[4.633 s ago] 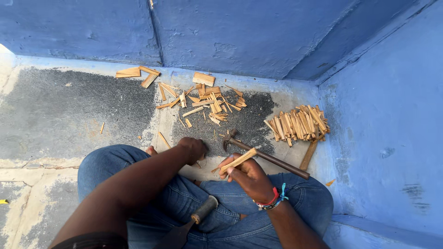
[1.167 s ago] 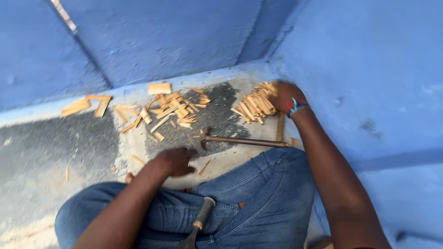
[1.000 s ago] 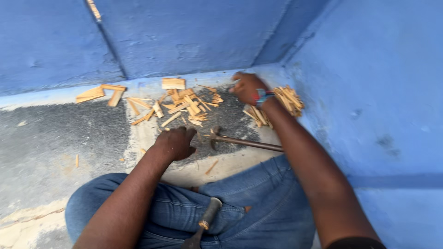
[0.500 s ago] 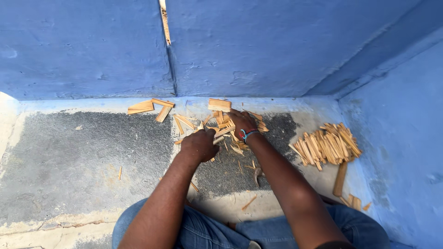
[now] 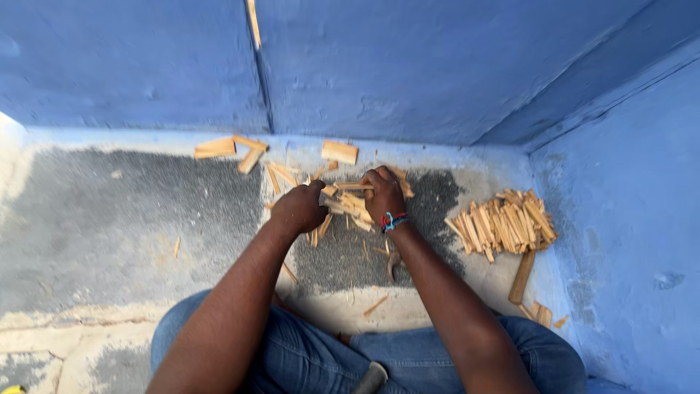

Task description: The person sits on the floor and uses a hammer and a metal wedge to split small pieces of wood. They repeatedly position the wedge on the wood and strike it with the hammer to create smaller fragments, which accumulate on the floor.

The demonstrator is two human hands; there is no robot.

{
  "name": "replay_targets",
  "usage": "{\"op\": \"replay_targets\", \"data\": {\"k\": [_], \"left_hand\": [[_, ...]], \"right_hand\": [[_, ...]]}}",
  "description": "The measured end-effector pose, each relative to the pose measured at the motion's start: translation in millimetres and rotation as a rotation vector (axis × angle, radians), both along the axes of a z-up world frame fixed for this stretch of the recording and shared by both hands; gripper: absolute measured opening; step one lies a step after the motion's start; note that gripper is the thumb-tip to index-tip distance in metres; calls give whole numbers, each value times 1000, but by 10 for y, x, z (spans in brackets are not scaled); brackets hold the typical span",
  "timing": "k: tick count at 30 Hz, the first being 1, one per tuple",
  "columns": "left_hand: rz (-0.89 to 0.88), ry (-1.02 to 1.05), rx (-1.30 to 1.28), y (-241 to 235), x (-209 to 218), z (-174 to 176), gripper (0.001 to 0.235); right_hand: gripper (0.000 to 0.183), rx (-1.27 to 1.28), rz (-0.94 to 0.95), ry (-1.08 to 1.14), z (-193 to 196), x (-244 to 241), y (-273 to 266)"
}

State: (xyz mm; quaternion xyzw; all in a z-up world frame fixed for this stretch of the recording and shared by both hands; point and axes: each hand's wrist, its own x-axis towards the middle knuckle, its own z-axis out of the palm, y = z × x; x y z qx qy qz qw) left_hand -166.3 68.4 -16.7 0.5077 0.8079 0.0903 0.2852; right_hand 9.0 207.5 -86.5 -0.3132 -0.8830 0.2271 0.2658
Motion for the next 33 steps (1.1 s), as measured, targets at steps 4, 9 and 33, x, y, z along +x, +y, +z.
{"op": "replay_targets", "data": {"k": [4, 9, 33], "left_hand": [[41, -328, 439, -14, 6, 104, 68], [94, -510, 625, 17, 99, 158, 30], [372, -1380, -13, 43, 348, 36, 41]], "right_hand": [[26, 10, 47, 147, 420, -75, -111], [32, -300, 166, 235, 835, 15, -224], [14, -713, 336, 349, 544, 832, -290]]}}
